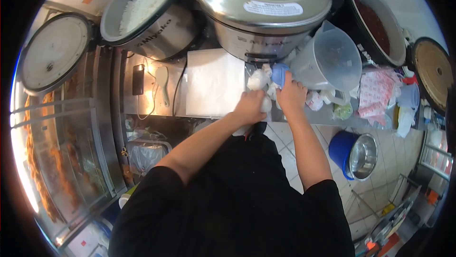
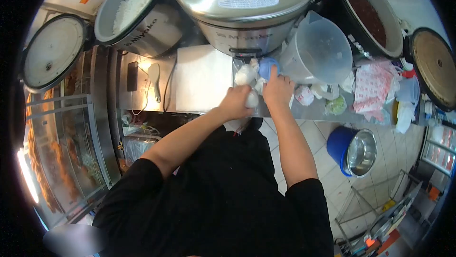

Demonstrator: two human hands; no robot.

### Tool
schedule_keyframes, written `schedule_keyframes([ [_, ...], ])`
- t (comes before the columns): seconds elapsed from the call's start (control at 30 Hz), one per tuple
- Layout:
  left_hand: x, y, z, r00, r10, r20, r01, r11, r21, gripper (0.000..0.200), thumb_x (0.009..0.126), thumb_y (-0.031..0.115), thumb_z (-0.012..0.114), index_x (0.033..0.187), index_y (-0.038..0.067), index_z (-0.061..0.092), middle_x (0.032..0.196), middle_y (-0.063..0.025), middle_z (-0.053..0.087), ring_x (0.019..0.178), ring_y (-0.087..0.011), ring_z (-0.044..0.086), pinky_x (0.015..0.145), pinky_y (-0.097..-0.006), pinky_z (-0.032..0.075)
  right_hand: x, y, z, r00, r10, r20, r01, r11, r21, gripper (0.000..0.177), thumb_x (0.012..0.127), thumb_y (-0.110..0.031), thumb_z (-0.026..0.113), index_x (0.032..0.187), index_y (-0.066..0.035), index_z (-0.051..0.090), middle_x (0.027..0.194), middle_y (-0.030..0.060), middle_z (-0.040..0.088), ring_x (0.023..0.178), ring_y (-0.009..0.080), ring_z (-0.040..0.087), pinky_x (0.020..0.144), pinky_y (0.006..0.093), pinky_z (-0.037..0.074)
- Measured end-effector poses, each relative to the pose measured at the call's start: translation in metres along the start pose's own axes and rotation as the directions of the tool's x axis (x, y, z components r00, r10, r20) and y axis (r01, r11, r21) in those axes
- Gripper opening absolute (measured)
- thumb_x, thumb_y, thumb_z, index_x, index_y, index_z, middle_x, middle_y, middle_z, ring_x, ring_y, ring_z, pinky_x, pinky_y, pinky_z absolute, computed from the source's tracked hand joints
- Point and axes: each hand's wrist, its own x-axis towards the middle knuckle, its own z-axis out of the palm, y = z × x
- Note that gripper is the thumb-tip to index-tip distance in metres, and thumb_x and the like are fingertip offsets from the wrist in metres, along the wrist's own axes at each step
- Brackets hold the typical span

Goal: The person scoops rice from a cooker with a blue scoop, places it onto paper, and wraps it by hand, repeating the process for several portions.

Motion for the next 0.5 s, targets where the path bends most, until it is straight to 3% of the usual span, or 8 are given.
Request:
schedule_keyframes([
  [0.07, 0.011, 0.008, 0.013, 0.997, 0.035, 0.071, -0.059, 0.929, 0.367, 0.08, 0.077, 0.038, 0.087, 0.142, 0.004, 0.056, 0.13, -0.014, 0.061, 0.127, -0.0305, 0.057, 0.106, -0.0458, 0.043, 0.014, 0.01, 0.019, 0.999, 0.001, -0.037, 0.002, 0.996, 0.091, 0.048, 0.088, -0.013, 0.072, 0.133, -0.006, 0.058, 0.11, 0.0215, 0.075, 0.099, 0.0416, 0.071, 0.09, 0.0543, 0.05],
  [0.13, 0.01, 0.009, 0.025, 0.995, 0.062, -0.075, -0.024, 0.905, 0.425, 0.076, 0.082, 0.04, 0.083, 0.145, 0.004, 0.06, 0.133, -0.0116, 0.059, 0.129, -0.0296, 0.054, 0.106, -0.0437, 0.043, -0.001, 0.011, 0.012, 0.989, 0.06, -0.132, -0.036, 0.984, 0.177, 0.052, 0.089, -0.008, 0.069, 0.138, -0.001, 0.057, 0.114, 0.0242, 0.074, 0.104, 0.0451, 0.07, 0.093, 0.0552, 0.053],
  [0.23, -0.026, 0.009, -0.008, 0.976, 0.132, -0.175, -0.089, 0.968, 0.236, 0.067, 0.086, 0.036, 0.082, 0.142, 0.006, 0.062, 0.128, -0.0116, 0.062, 0.122, -0.0307, 0.057, 0.102, -0.0424, 0.045, -0.054, 0.014, -0.017, 0.969, 0.154, -0.192, -0.002, 0.785, 0.62, 0.065, 0.093, 0.005, 0.06, 0.155, 0.005, 0.041, 0.136, 0.0328, 0.064, 0.13, 0.05, 0.061, 0.112, 0.0516, 0.048],
  [0.27, -0.042, -0.004, -0.025, 0.954, 0.173, -0.244, -0.152, 0.983, 0.102, 0.066, 0.086, 0.033, 0.083, 0.142, 0.006, 0.061, 0.124, -0.0123, 0.063, 0.116, -0.0322, 0.06, 0.099, -0.0428, 0.047, -0.074, 0.017, -0.014, 0.949, 0.092, -0.303, 0.11, 0.801, 0.589, 0.066, 0.096, 0.005, 0.058, 0.158, 0.005, 0.033, 0.131, 0.0323, 0.066, 0.121, 0.0422, 0.069, 0.102, 0.0455, 0.055],
  [0.33, -0.072, -0.047, -0.059, 0.885, 0.131, -0.447, -0.198, 0.974, -0.107, 0.054, 0.087, 0.02, 0.082, 0.136, 0.005, 0.064, 0.116, -0.0148, 0.066, 0.11, -0.0351, 0.063, 0.096, -0.0451, 0.051, -0.101, -0.019, -0.05, 0.956, 0.212, 0.201, -0.275, 0.424, 0.863, 0.064, 0.1, 0.003, 0.056, 0.159, 0.005, 0.03, 0.129, 0.0316, 0.066, 0.111, 0.0308, 0.073, 0.089, 0.0372, 0.06],
  [0.4, -0.1, -0.095, -0.104, 0.72, -0.101, -0.687, -0.062, 0.976, -0.208, 0.043, 0.09, 0.007, 0.077, 0.131, 0.002, 0.065, 0.115, -0.0168, 0.067, 0.109, -0.0354, 0.065, 0.097, -0.0461, 0.052, -0.082, -0.073, -0.093, 0.981, -0.166, 0.105, -0.017, 0.457, 0.89, 0.062, 0.103, 0.0, 0.056, 0.159, 0.003, 0.03, 0.128, 0.0306, 0.066, 0.105, 0.0205, 0.073, 0.08, 0.0292, 0.06],
  [0.43, -0.11, -0.12, -0.128, 0.601, -0.25, -0.759, 0.039, 0.958, -0.285, 0.038, 0.092, 0.006, 0.074, 0.129, 0.001, 0.065, 0.116, -0.0171, 0.067, 0.11, -0.0349, 0.065, 0.099, -0.0453, 0.051, -0.057, -0.111, -0.116, 0.958, -0.269, -0.099, 0.216, 0.446, 0.869, 0.059, 0.105, -0.005, 0.056, 0.16, 0.002, 0.033, 0.128, 0.0302, 0.068, 0.106, 0.0284, 0.075, 0.083, 0.0376, 0.061],
  [0.5, -0.124, -0.159, -0.191, 0.383, -0.427, -0.819, 0.125, 0.903, -0.412, 0.035, 0.097, 0.004, 0.069, 0.131, -0.001, 0.063, 0.123, -0.0174, 0.066, 0.116, -0.0324, 0.064, 0.103, -0.0428, 0.05, 0.03, -0.211, -0.191, 0.756, -0.531, -0.382, 0.649, 0.54, 0.535, 0.057, 0.106, -0.007, 0.055, 0.159, 0.002, 0.037, 0.129, 0.0286, 0.07, 0.106, 0.0399, 0.075, 0.088, 0.0468, 0.06],
])
